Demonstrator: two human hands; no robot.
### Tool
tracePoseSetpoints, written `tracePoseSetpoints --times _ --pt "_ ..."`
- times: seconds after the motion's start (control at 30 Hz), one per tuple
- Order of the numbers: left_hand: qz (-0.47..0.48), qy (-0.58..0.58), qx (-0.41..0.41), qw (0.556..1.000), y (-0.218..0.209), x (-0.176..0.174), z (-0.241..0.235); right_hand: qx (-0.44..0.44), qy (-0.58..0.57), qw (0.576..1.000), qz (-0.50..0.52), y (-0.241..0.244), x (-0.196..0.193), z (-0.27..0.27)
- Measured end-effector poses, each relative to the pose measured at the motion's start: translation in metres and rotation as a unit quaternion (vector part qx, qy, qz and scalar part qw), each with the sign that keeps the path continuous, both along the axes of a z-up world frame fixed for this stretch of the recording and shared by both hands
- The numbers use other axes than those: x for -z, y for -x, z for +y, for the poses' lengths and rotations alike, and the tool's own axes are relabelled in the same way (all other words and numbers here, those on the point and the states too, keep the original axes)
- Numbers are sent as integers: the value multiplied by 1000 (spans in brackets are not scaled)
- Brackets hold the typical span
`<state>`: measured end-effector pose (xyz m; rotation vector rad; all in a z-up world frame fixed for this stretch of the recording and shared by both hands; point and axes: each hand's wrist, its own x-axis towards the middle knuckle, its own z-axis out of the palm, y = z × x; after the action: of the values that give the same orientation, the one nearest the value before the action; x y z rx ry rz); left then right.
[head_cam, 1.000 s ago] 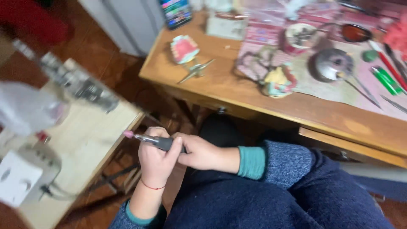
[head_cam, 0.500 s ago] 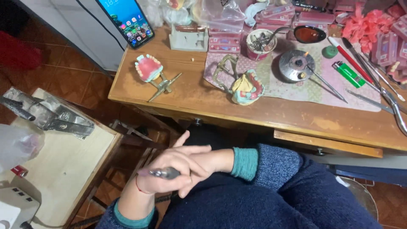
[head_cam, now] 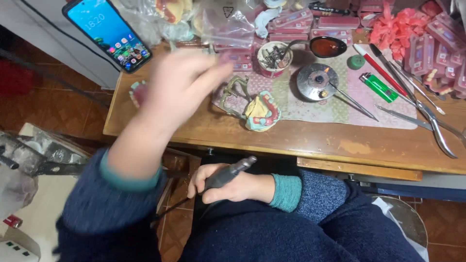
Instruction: Repairing and modifying a dental prosthesis using specialized hand tools and a rotary grinder.
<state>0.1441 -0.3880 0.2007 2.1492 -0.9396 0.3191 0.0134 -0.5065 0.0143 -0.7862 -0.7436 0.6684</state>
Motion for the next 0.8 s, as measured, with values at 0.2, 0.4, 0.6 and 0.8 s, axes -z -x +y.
tracePoseSetpoints --times 0.2,0.4,0.6,0.8 --pt "-116 -294 -39 948 -97 65 -91 63 18 996 -54 1 -12 -27" --pt "-158 -374 -57 912 -122 93 -106 95 33 993 -62 -1 -3 -36" --pt "-192 -239 10 952 -101 64 -102 98 45 994 -21 -2 3 -33" --pt "-297 -272 182 897 -111 62 -108 105 34 993 -30 -2 0 -32"
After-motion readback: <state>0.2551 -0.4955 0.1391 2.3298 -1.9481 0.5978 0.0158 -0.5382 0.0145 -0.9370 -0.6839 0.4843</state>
